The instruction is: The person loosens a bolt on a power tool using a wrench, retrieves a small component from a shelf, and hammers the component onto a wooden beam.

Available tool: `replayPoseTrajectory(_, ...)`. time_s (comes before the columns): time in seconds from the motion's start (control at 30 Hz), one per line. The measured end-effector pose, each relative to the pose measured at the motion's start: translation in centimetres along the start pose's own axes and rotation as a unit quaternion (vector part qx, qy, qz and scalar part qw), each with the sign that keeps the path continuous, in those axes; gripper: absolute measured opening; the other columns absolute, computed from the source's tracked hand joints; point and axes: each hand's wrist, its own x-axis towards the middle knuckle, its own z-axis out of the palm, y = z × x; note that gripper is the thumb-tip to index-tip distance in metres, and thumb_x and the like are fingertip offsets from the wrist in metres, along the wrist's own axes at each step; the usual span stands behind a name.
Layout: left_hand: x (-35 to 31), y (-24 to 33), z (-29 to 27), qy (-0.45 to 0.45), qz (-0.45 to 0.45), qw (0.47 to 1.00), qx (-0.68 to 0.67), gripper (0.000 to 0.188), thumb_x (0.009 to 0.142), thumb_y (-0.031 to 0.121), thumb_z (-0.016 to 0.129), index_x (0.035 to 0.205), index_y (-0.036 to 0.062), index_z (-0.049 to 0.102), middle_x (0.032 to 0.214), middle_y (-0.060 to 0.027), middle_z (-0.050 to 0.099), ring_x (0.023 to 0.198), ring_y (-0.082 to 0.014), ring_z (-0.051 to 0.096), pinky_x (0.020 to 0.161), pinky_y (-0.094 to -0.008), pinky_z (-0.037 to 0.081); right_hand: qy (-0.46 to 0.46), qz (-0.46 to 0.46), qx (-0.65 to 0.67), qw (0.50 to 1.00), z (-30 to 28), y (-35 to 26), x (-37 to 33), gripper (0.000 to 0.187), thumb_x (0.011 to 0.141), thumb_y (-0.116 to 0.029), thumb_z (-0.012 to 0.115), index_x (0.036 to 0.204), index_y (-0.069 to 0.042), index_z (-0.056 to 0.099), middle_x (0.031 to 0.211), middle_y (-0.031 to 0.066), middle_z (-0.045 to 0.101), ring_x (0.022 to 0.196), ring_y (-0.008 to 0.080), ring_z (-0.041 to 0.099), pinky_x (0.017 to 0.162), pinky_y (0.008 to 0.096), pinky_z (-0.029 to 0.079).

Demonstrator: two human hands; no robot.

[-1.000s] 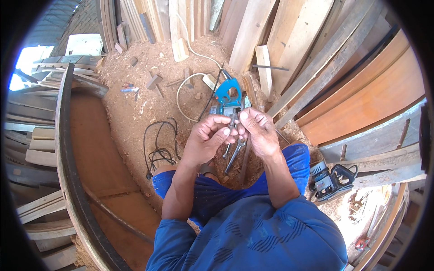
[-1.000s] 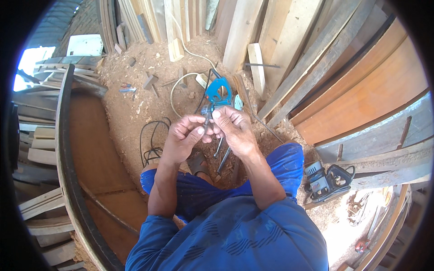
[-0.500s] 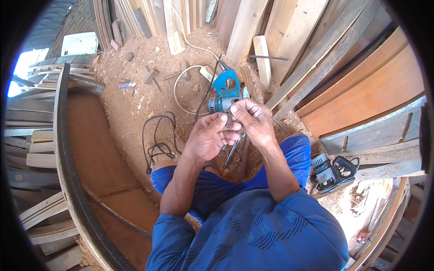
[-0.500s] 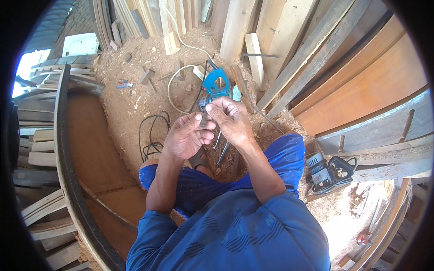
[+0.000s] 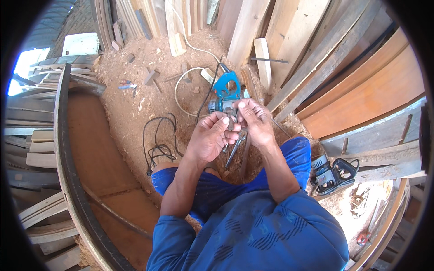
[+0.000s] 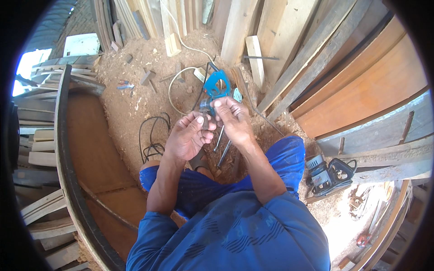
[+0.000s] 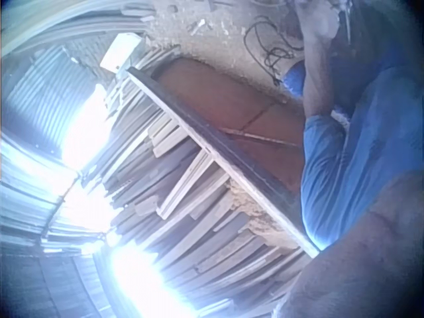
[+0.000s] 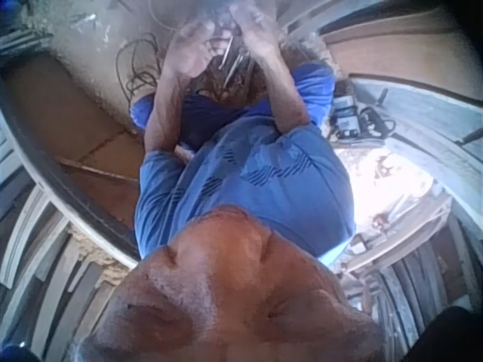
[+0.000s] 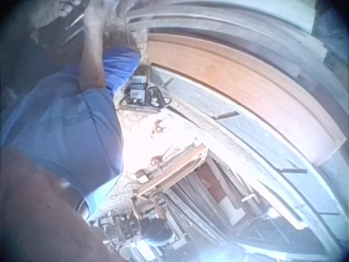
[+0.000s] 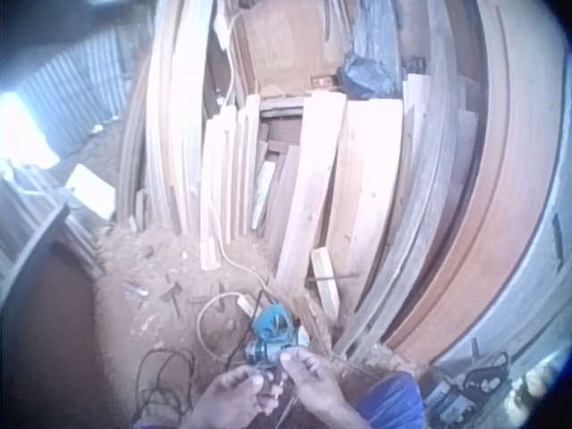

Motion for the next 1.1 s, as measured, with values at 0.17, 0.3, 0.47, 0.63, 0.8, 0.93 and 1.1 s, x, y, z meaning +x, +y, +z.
replayPoseTrajectory(0.17, -0.3, 0.2, 0.6, 0.016, 0.073, 0.997, 0.032, 0.012, 0.096, 0.004, 0.055, 0.107, 0.0055, 0.060, 0.102, -0.0159, 0.068, 0.081, -0.0198, 0.069, 0.073, -0.0308, 0.057, 0.085, 0.086, -0.358, 0.926, -8.1, 11.9, 3.9, 0.031, 0.092, -0.030, 0.060, 0.096, 0.000, 0.067, 0.085, 0.0139, 0.068, 0.075, 0.0275, 0.064, 0.071, 0.0387, 0.050)
replayPoseTrajectory(0.3, -1.2, 0.8, 0.3, 0.004, 0.134, 0.991, 0.011, 0.016, 0.093, -0.001, 0.057, 0.107, 0.0057, 0.060, 0.106, -0.0174, 0.067, 0.084, -0.0208, 0.070, 0.074, -0.0321, 0.057, 0.034, 0.281, -0.570, 0.771, -10.9, 20.7, 0.4, 0.044, 0.085, -0.036, 0.063, 0.106, 0.002, 0.066, 0.112, 0.0257, 0.065, 0.106, 0.0415, 0.063, 0.092, 0.0452, 0.050)
replayPoseTrajectory(0.47, -2.5, 1.3, 0.2, 0.007, 0.163, 0.986, 0.029, 0.020, 0.091, -0.003, 0.058, 0.110, 0.0053, 0.059, 0.106, -0.0161, 0.067, 0.089, -0.0206, 0.069, 0.077, -0.0333, 0.058, -0.032, 0.359, -0.611, 0.705, -12.1, 25.0, -2.6, 0.053, 0.084, -0.037, 0.065, 0.116, 0.005, 0.062, 0.121, 0.0244, 0.062, 0.113, 0.0384, 0.061, 0.096, 0.0435, 0.049)
replayPoseTrajectory(0.63, -4.2, 1.9, 0.2, 0.068, 0.215, 0.969, 0.100, 0.027, 0.087, -0.008, 0.062, 0.110, 0.0056, 0.059, 0.105, -0.0119, 0.066, 0.099, -0.0180, 0.066, 0.082, -0.0347, 0.058, -0.043, 0.380, -0.600, 0.703, -10.9, 27.0, -1.7, 0.055, 0.083, -0.037, 0.068, 0.115, 0.008, 0.062, 0.123, 0.0247, 0.060, 0.115, 0.0359, 0.060, 0.097, 0.0420, 0.049)
replayPoseTrajectory(0.8, -6.0, 2.3, -0.3, 0.141, 0.235, 0.943, 0.191, 0.026, 0.087, -0.011, 0.061, 0.106, 0.0058, 0.057, 0.105, -0.0118, 0.066, 0.100, -0.0163, 0.065, 0.081, -0.0321, 0.058, 0.074, 0.357, -0.638, 0.678, -11.6, 31.9, -0.9, 0.054, 0.083, -0.030, 0.067, 0.119, 0.008, 0.056, 0.116, 0.0290, 0.062, 0.111, 0.0374, 0.062, 0.093, 0.0413, 0.051)
replayPoseTrajectory(0.93, -6.0, 2.9, -1.0, 0.153, 0.274, 0.929, 0.197, 0.024, 0.088, -0.009, 0.060, 0.107, 0.0062, 0.057, 0.105, -0.0117, 0.066, 0.098, -0.0158, 0.065, 0.081, -0.0306, 0.058, 0.116, 0.285, -0.595, 0.742, -12.0, 33.4, -0.6, 0.037, 0.086, -0.022, 0.059, 0.109, 0.006, 0.061, 0.100, 0.0267, 0.067, 0.094, 0.0368, 0.068, 0.080, 0.0456, 0.055)
replayPoseTrajectory(1.1, -6.7, 3.4, -1.8, 0.221, 0.293, 0.920, 0.136, 0.018, 0.092, -0.002, 0.059, 0.108, 0.0071, 0.057, 0.103, -0.0124, 0.067, 0.090, -0.0143, 0.066, 0.077, -0.0275, 0.058, 0.171, 0.429, -0.043, 0.886, -9.4, 28.1, -3.4, 0.010, 0.088, -0.011, 0.051, 0.085, -0.002, 0.052, 0.070, 0.0097, 0.054, 0.052, 0.0225, 0.055, 0.044, 0.0376, 0.047)
